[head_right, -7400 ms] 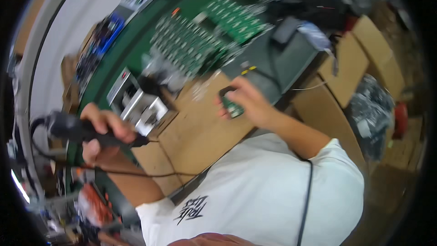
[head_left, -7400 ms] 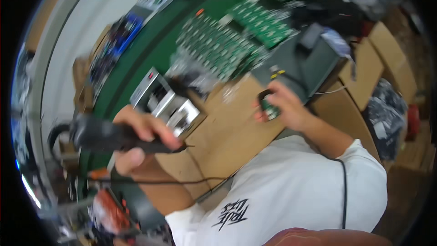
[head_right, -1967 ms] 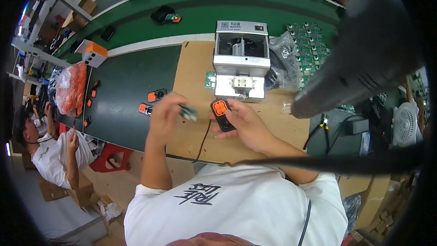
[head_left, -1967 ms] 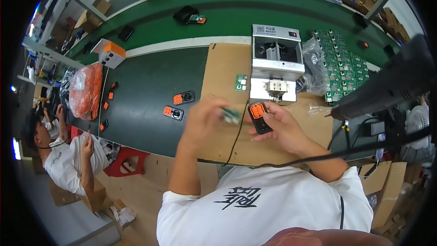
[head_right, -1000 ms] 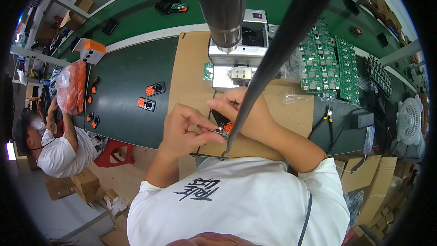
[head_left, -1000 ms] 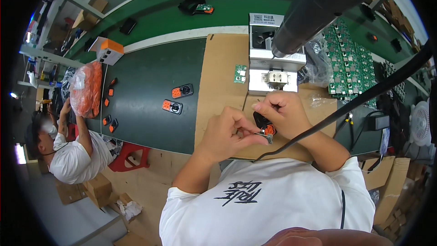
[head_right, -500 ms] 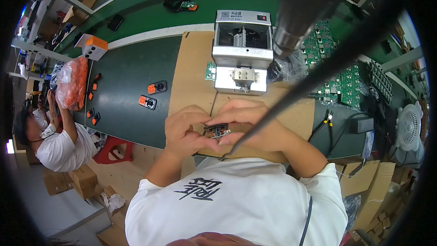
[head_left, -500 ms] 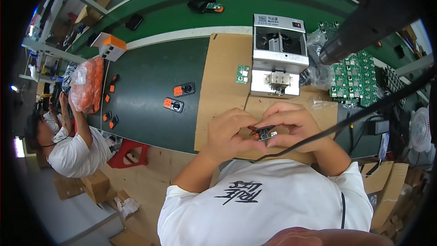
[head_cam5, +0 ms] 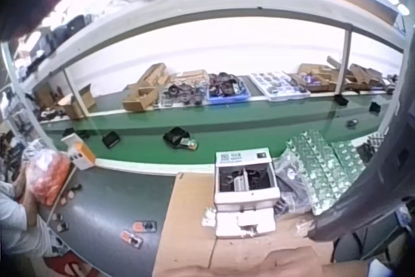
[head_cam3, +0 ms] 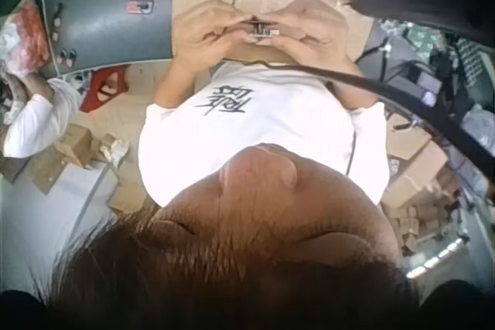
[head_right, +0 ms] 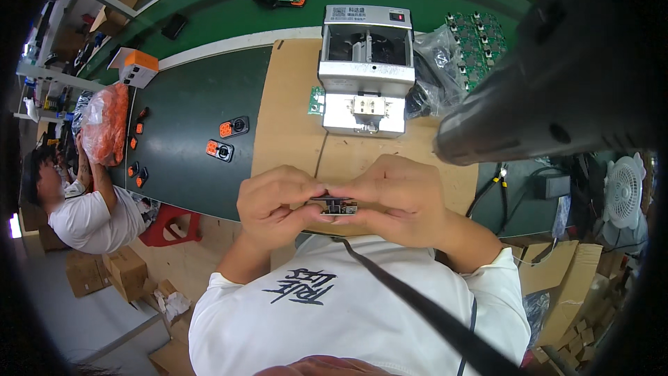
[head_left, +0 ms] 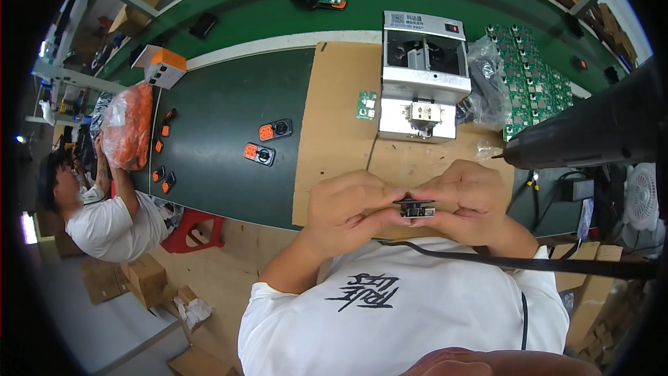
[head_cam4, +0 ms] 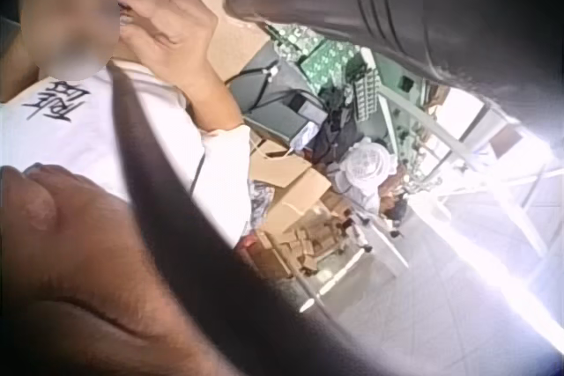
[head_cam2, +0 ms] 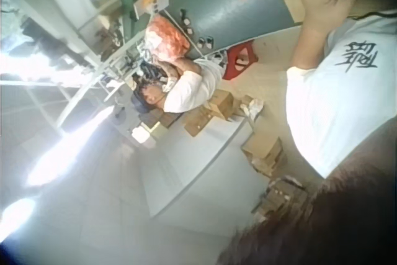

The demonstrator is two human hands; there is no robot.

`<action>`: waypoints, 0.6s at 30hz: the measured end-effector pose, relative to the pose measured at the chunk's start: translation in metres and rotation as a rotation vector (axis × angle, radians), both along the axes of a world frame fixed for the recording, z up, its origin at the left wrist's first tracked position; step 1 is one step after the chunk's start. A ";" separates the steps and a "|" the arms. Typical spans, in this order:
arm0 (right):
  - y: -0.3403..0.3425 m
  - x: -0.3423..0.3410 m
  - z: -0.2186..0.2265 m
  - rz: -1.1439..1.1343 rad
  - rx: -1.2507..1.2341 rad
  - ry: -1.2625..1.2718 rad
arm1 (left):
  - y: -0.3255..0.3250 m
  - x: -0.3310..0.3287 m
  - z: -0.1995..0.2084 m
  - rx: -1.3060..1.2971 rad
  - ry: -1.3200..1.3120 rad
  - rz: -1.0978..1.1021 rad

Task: Assembling circuit boards into plastic housings and securing them with screws using an electric screwdriver.

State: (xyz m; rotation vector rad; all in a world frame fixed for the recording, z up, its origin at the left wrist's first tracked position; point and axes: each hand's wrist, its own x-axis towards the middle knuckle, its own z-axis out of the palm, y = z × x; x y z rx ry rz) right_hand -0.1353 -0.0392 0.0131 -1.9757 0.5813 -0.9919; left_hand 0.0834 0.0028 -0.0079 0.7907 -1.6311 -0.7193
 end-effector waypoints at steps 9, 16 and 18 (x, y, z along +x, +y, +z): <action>-0.004 -0.011 -0.017 -0.066 0.295 -0.008 | -0.006 -0.018 -0.022 0.051 -0.107 0.063; -0.006 -0.043 -0.095 -0.056 0.706 -0.220 | -0.042 -0.031 -0.027 0.299 -0.162 0.074; -0.010 -0.051 -0.104 0.052 0.742 -0.374 | -0.073 -0.023 -0.001 0.198 0.194 0.228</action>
